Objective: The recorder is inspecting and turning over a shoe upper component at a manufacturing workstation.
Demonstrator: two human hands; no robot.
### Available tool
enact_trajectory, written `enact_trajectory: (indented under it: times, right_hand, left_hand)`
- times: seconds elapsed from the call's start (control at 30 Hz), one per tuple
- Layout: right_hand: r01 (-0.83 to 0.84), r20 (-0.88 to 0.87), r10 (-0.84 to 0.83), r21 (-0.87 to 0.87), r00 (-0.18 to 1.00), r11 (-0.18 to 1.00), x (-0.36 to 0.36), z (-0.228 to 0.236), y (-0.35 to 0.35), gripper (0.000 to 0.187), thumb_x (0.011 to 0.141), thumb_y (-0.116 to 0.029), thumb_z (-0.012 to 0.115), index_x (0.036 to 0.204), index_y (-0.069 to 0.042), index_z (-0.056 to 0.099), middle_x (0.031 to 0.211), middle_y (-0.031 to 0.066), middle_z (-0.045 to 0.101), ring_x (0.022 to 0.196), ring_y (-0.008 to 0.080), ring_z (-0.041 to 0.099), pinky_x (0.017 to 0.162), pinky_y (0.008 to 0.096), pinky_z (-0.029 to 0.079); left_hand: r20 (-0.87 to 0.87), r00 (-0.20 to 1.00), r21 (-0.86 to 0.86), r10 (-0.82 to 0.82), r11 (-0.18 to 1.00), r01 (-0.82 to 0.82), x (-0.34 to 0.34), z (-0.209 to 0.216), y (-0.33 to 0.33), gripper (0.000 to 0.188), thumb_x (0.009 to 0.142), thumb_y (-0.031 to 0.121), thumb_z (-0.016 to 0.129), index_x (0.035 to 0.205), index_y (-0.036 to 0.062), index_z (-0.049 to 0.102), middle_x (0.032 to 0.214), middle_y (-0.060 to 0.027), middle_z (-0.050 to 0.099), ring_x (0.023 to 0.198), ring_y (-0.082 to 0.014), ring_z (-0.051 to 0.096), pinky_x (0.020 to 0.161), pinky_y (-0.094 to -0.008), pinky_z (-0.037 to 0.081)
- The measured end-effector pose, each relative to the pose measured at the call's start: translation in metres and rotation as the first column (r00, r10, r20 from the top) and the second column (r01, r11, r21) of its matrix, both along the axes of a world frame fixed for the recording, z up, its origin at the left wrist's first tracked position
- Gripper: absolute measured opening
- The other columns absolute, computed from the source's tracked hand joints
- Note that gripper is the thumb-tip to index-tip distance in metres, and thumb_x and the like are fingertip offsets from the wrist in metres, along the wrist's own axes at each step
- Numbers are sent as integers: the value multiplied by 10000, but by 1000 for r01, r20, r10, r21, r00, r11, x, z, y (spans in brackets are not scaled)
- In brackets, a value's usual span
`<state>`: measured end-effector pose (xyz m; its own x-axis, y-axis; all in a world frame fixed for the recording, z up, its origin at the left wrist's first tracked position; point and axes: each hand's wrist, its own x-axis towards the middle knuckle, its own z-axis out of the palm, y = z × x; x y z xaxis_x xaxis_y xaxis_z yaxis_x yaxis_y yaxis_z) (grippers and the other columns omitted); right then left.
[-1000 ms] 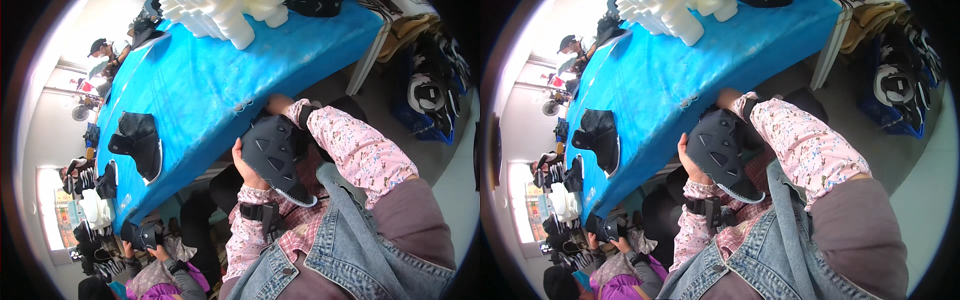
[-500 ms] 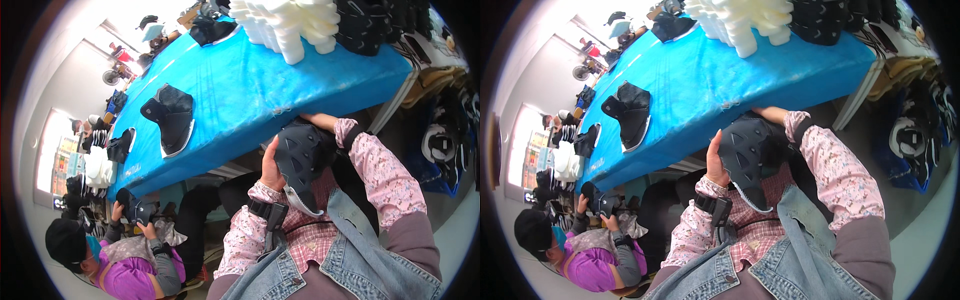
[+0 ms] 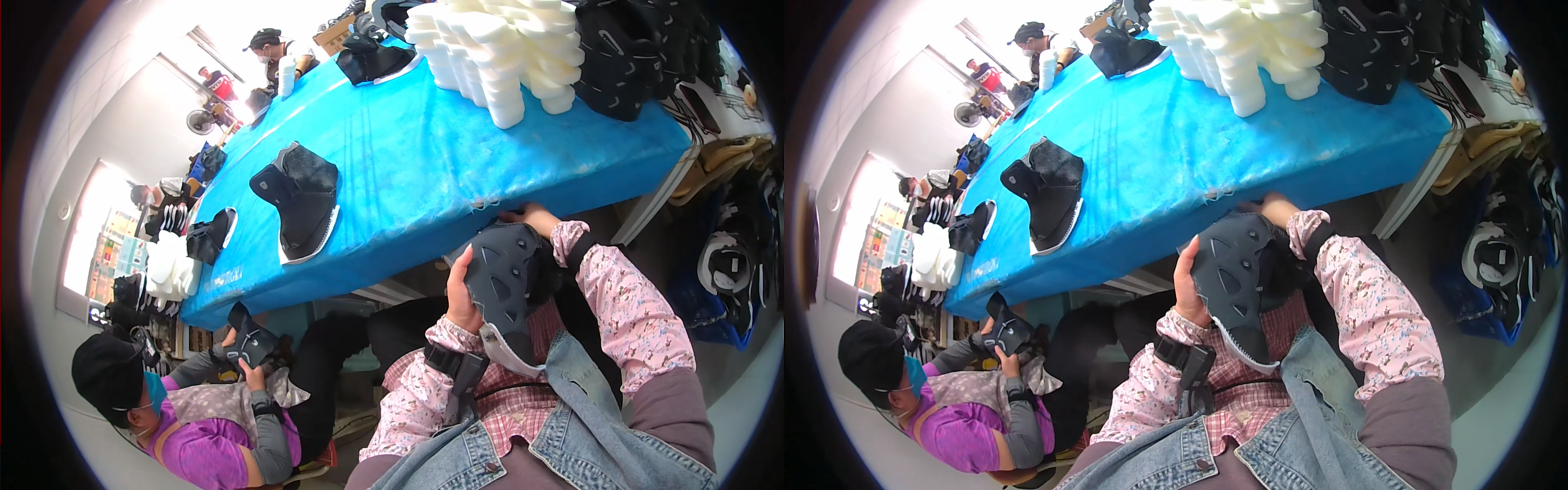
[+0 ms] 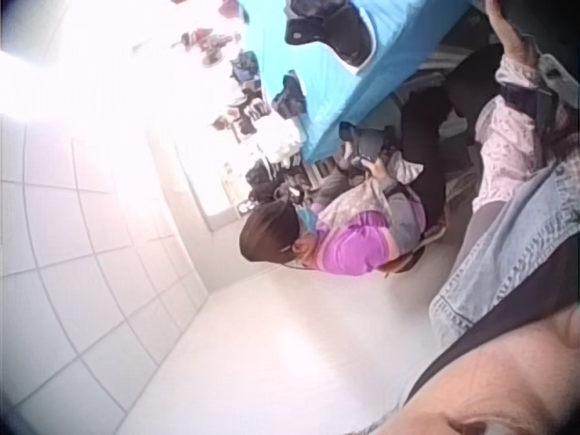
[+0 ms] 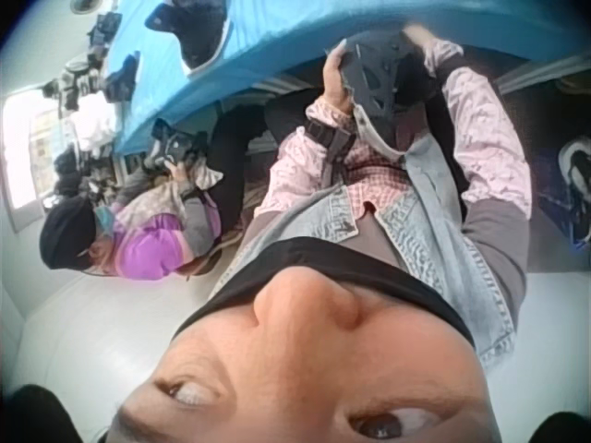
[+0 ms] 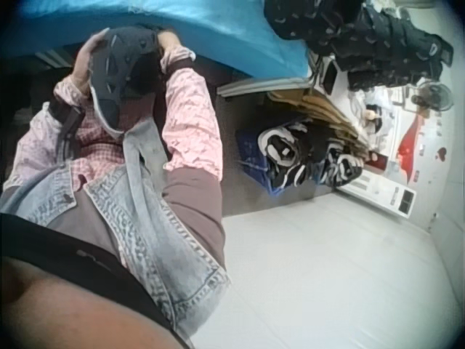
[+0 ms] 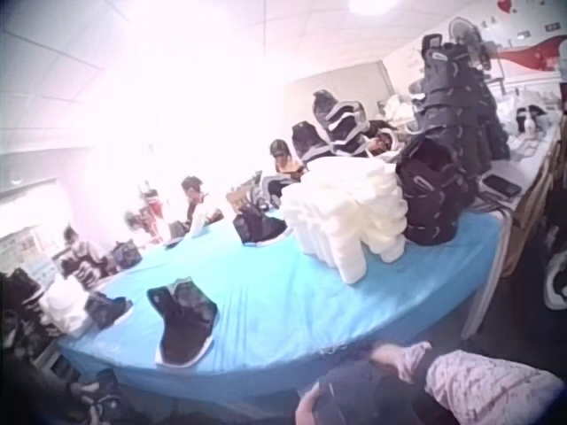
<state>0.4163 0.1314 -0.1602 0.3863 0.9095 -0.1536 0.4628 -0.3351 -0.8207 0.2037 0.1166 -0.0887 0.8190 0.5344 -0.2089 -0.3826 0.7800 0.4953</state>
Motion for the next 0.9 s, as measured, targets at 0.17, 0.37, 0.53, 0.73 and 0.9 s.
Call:
enact_trajectory:
  times: [0.17,0.37,0.53,0.73,0.9]
  right_hand:
    - [-63,-26,64,14,998,998,10,-8,1,633,731,-477,613,1066,55,537,1056,227,561,973,309,551,814,355,426]
    - [-57,2,57,9,998,998,0,-7,3,625,735,-473,610,1064,54,539,1056,231,559,972,315,550,818,357,423]
    - [-9,-4,9,-16,1000,1000,0,-15,4,603,737,-472,610,1015,62,564,985,226,590,921,310,575,776,350,439]
    - [26,-80,-25,2,996,1000,-1,-22,0,579,736,-461,620,967,69,583,901,198,619,808,260,606,699,329,461]
    - [63,-146,-51,74,988,995,-11,-18,1,531,746,-404,637,958,79,581,896,194,620,798,222,601,687,324,460]
  left_hand:
    - [17,1000,-30,18,999,-18,1,-3,-1,448,861,379,419,1103,7,476,1037,-128,569,879,-231,583,759,-349,491]
    - [61,998,-52,-8,999,11,-4,-16,3,484,862,381,415,1157,-2,442,1089,-146,546,947,-236,562,828,-353,462]
    - [91,995,-41,-35,998,39,-5,-16,0,529,856,420,418,1184,6,419,1113,-149,530,974,-242,550,843,-365,456]
    - [108,994,-41,-34,998,39,-6,-20,-3,575,851,454,418,1221,16,379,1148,-154,505,1004,-250,534,854,-375,450]
    - [107,994,-50,-12,999,17,-8,-25,-4,585,846,470,420,1213,15,388,1136,-151,512,983,-248,543,848,-373,454]
